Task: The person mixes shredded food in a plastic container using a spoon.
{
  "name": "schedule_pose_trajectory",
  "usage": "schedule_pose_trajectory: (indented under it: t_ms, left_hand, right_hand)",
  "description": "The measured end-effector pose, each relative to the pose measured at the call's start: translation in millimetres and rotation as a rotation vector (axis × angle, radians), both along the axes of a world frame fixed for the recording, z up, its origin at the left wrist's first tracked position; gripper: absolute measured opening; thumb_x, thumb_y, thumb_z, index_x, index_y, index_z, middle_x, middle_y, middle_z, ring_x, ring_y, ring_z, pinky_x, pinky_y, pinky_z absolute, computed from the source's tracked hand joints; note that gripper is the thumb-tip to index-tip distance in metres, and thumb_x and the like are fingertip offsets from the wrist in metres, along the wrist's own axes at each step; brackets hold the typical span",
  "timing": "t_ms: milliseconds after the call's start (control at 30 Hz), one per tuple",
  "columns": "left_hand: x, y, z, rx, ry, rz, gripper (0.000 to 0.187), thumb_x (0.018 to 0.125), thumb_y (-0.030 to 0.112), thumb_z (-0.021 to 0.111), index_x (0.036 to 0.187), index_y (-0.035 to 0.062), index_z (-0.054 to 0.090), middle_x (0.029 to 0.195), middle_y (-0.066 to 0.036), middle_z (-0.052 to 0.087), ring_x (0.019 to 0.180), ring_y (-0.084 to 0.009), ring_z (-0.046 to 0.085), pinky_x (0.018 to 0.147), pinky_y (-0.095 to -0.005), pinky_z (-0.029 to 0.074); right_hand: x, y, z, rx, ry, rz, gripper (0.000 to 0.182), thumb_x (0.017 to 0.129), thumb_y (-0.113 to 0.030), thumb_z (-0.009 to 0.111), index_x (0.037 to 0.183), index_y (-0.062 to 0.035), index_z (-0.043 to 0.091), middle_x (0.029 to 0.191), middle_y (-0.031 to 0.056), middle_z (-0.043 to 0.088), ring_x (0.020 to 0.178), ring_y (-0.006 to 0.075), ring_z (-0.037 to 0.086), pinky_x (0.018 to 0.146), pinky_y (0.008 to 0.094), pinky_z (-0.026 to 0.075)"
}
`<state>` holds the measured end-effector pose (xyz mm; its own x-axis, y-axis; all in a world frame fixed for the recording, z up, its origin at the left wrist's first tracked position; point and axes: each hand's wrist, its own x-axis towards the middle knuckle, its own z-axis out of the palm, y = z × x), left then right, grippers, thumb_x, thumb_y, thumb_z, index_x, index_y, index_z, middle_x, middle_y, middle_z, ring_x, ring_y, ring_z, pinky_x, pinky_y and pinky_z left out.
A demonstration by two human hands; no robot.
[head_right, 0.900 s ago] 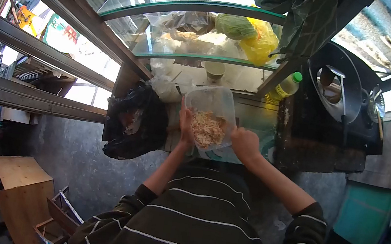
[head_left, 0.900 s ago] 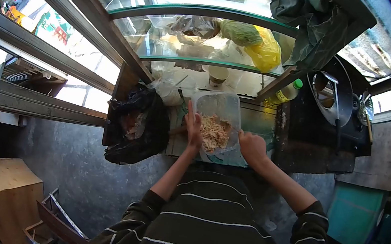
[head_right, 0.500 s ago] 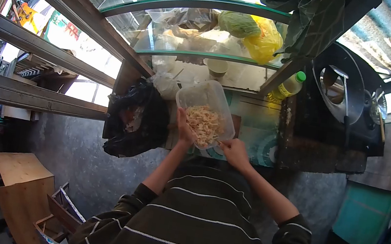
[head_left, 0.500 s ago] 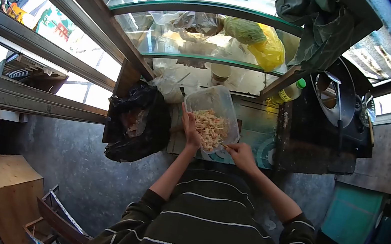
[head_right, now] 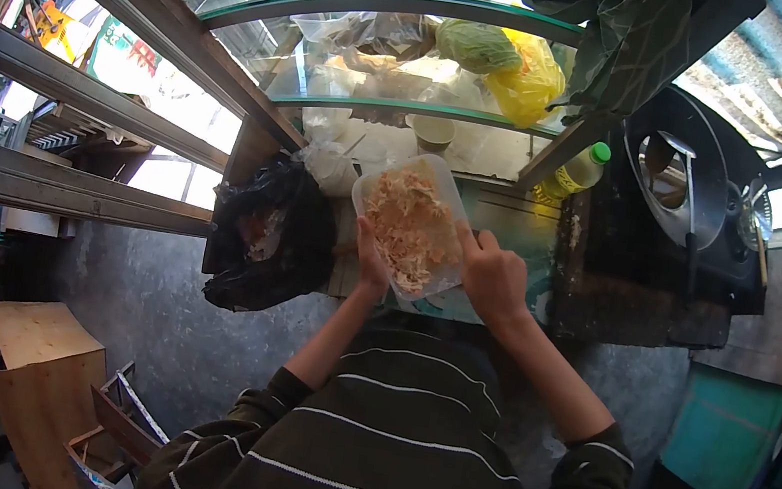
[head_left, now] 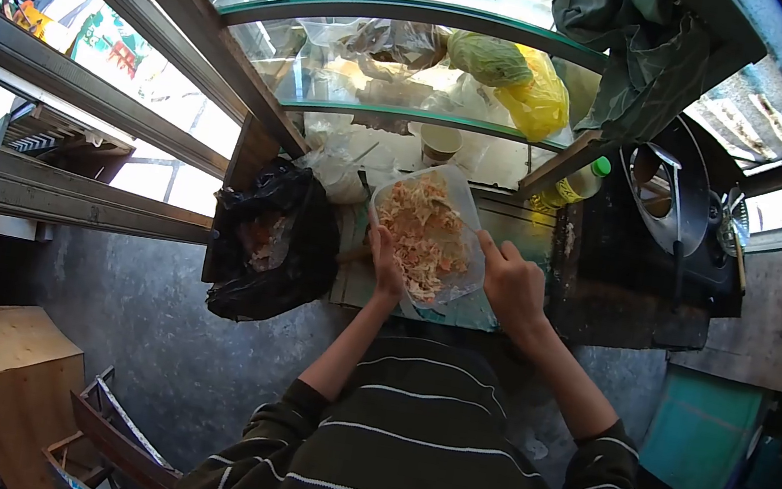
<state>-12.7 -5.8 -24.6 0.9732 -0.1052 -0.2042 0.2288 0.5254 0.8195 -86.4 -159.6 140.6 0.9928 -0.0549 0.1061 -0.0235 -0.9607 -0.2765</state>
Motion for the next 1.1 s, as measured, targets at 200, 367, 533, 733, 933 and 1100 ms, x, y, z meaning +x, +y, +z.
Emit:
schedule_pose_trajectory:
  t_ms: [200, 367, 533, 733, 933, 1100]
  left_hand:
    - [13.6, 3.5, -3.0, 0.035, -0.056, -0.048, 0.077, 0.087, 0.058, 0.031, 0.14, 0.0066, 0.01, 0.135, -0.014, 0.018, 0.125, -0.0258, 0.024, 0.103, -0.0361, 0.019]
    - [10.0, 9.0, -39.9, -0.163, 0.126, -0.159, 0.075, 0.087, 0.057, 0.031, 0.14, 0.0069, 0.01, 0.135, -0.015, 0.02, 0.125, -0.0265, 0.024, 0.103, -0.0365, 0.017]
    - [-1.8, -5.2, 30.3, -0.148, 0.109, -0.15, 0.065, 0.088, 0.052, 0.037, 0.129, 0.0031, 0.029, 0.124, -0.011, 0.043, 0.11, -0.023, 0.047, 0.093, -0.0354, 0.038]
    - [9.1, 5.5, -17.3, 0.045, -0.044, -0.178, 0.067, 0.088, 0.053, 0.034, 0.135, 0.0055, 0.02, 0.126, -0.014, 0.033, 0.115, -0.0256, 0.036, 0.097, -0.036, 0.028]
    - [10.5, -1.5, 7.2, 0.297, -0.133, -0.139, 0.074, 0.087, 0.058, 0.03, 0.139, 0.0078, 0.014, 0.129, -0.017, 0.026, 0.119, -0.031, 0.029, 0.1, -0.038, 0.02]
    - [6.7, -10.8, 39.3, 0.519, -0.152, -0.141, 0.073, 0.087, 0.057, 0.03, 0.139, 0.0082, 0.015, 0.126, -0.018, 0.027, 0.116, -0.0319, 0.031, 0.1, -0.0369, 0.02]
  right_hand:
    - [-28.1, 17.6, -55.6, -0.105, 0.102, 0.049, 0.037, 0.074, -0.005, 0.049, 0.111, -0.0095, 0.053, 0.068, 0.0122, 0.055, 0.051, 0.0304, 0.057, 0.045, 0.0378, 0.046]
    - [-14.0, -3.8, -20.6, 0.07, 0.192, 0.048, 0.036, 0.074, -0.008, 0.049, 0.11, -0.011, 0.053, 0.068, 0.0141, 0.056, 0.055, 0.0335, 0.058, 0.049, 0.0399, 0.048]
    - [11.6, -1.5, -27.1, -0.022, 0.099, -0.081, 0.037, 0.076, -0.008, 0.047, 0.112, -0.0131, 0.054, 0.067, 0.0131, 0.055, 0.055, 0.0326, 0.057, 0.049, 0.0402, 0.046]
    - [-37.0, 9.4, -48.2, -0.051, 0.163, 0.139, 0.032, 0.075, -0.007, 0.048, 0.106, -0.0088, 0.054, 0.066, 0.0115, 0.054, 0.049, 0.0294, 0.056, 0.042, 0.0398, 0.044]
    - [-37.0, -30.3, -54.1, -0.141, 0.266, 0.088, 0.03, 0.075, -0.009, 0.049, 0.105, -0.0071, 0.055, 0.065, 0.0142, 0.056, 0.054, 0.0318, 0.059, 0.047, 0.0419, 0.047]
    - [-54.3, -17.2, -92.2, 0.347, 0.297, -0.096, 0.026, 0.078, -0.011, 0.051, 0.102, -0.0061, 0.06, 0.059, 0.018, 0.055, 0.055, 0.0322, 0.058, 0.049, 0.0414, 0.043]
